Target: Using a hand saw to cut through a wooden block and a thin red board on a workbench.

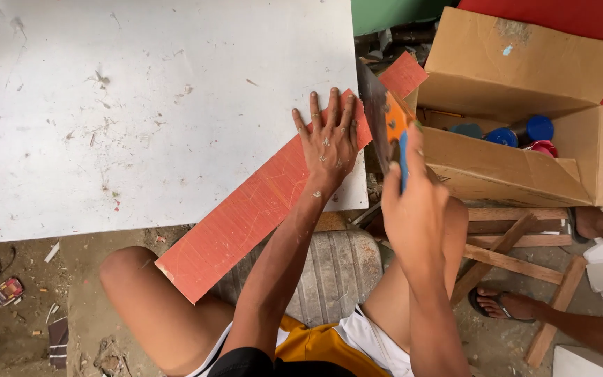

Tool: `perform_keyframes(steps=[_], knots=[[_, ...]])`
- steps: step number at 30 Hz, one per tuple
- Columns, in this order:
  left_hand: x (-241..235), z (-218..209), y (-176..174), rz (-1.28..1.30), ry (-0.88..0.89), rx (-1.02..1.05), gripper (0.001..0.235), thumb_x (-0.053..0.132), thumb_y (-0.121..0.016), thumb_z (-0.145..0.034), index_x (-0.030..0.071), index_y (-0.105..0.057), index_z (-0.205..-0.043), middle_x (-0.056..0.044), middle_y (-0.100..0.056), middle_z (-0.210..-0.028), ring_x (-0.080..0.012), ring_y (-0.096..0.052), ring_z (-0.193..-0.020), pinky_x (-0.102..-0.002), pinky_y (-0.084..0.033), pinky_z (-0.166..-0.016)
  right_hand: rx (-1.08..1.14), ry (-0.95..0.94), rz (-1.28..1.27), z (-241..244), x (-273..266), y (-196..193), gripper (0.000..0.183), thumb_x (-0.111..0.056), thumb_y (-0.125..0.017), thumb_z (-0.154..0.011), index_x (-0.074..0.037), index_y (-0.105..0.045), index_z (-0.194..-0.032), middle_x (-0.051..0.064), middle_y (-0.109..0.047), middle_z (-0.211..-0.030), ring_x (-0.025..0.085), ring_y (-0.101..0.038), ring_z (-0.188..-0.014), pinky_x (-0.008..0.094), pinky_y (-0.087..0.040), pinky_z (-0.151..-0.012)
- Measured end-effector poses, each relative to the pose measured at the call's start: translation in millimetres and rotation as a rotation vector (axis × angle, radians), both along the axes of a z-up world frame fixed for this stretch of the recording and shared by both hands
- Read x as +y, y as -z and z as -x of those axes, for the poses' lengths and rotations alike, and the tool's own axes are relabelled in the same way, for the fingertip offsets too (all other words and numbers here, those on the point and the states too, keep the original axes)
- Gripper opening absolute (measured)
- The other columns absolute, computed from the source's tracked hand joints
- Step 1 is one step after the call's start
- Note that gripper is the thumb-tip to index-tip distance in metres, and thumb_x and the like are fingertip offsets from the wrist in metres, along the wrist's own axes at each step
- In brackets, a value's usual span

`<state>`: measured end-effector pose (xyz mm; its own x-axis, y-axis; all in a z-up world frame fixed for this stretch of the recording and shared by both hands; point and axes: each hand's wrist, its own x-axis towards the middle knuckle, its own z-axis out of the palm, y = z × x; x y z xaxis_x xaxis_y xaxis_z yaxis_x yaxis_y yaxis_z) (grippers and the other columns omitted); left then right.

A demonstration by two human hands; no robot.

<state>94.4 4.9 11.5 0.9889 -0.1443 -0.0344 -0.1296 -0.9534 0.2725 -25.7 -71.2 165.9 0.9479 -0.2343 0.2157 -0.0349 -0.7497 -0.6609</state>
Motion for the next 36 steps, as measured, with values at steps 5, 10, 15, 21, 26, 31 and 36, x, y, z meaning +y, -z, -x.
perform_keyframes(steps=[5, 10, 15, 21, 26, 31, 36], knots=[[1, 17, 1, 0.027, -0.018, -0.042, 0.054, 0.036, -0.024, -0.111, 0.03, -0.026, -0.164, -0.003, -0.023, -0.171, -0.0405, -0.011, -0.158, -0.072, -0.002, -0.121, 0.089, 0.027, 0.023, 7, -6, -19, 0.054, -0.007, -0.055, -0.102, -0.005, -0.046, -0.155, 0.041, -0.059, -0.129, 0.052, -0.061, -0.114, 0.057, -0.052, -0.087], [-12, 7, 32, 0.086, -0.075, -0.402, 0.05, 0.041, -0.038, -0.109, 0.029, -0.04, -0.158, -0.002, -0.041, -0.164, -0.0429, -0.028, -0.154, -0.075, -0.016, -0.12, 0.434, 0.204, 0.214, 19, 1, -63, 0.063, -0.025, -0.047, -0.097, -0.026, -0.043, -0.16, 0.034, -0.066, -0.09, 0.064, -0.054, -0.086, 0.064, -0.041, -0.075], [-11, 2, 32, 0.028, -0.079, -0.41, 0.052, 0.035, -0.043, -0.108, 0.028, -0.037, -0.159, -0.001, -0.038, -0.166, -0.0408, -0.026, -0.155, -0.073, -0.016, -0.121, 0.27, 0.087, 0.109, 15, -7, -36, 0.058, -0.018, -0.048, -0.099, -0.016, -0.045, -0.156, 0.023, -0.073, -0.099, 0.049, -0.063, -0.085, 0.046, -0.046, -0.076], [-12, 2, 32, -0.027, -0.078, -0.37, 0.054, 0.038, -0.04, -0.109, 0.029, -0.031, -0.162, -0.001, -0.033, -0.168, -0.0408, -0.023, -0.156, -0.073, -0.013, -0.121, 0.15, 0.103, 0.199, 39, -24, -3, 0.057, -0.018, -0.052, -0.101, -0.009, -0.047, -0.158, 0.025, -0.069, -0.086, 0.045, -0.062, -0.074, 0.049, -0.047, -0.07], [-20, -1, 37, -0.033, -0.112, -0.362, 0.052, 0.037, -0.039, -0.11, 0.032, -0.032, -0.161, 0.001, -0.031, -0.169, -0.0402, -0.021, -0.157, -0.073, -0.015, -0.122, 0.053, 0.164, 0.246, 51, -24, 21, 0.053, -0.019, -0.056, -0.103, -0.013, -0.05, -0.156, 0.019, -0.068, -0.083, 0.038, -0.061, -0.065, 0.045, -0.046, -0.063], [-18, -2, 37, -0.016, -0.116, -0.368, 0.051, 0.033, -0.035, -0.108, 0.032, -0.036, -0.159, -0.001, -0.035, -0.167, -0.0425, -0.028, -0.155, -0.072, -0.02, -0.12, -0.126, 0.063, 0.256, 78, -19, 76, 0.049, -0.016, -0.054, -0.106, -0.007, -0.046, -0.154, 0.021, -0.072, -0.12, 0.037, -0.069, -0.085, 0.043, -0.052, -0.066], [-18, -2, 42, 0.042, -0.104, -0.42, 0.05, 0.039, -0.036, -0.11, 0.024, -0.041, -0.157, -0.003, -0.042, -0.163, -0.042, -0.03, -0.153, -0.064, -0.025, -0.122, -0.055, 0.059, 0.098, 90, -34, 100, 0.053, -0.009, -0.052, -0.106, -0.006, -0.038, -0.157, 0.015, -0.064, -0.082, 0.026, -0.054, -0.058, 0.036, -0.045, -0.056]])
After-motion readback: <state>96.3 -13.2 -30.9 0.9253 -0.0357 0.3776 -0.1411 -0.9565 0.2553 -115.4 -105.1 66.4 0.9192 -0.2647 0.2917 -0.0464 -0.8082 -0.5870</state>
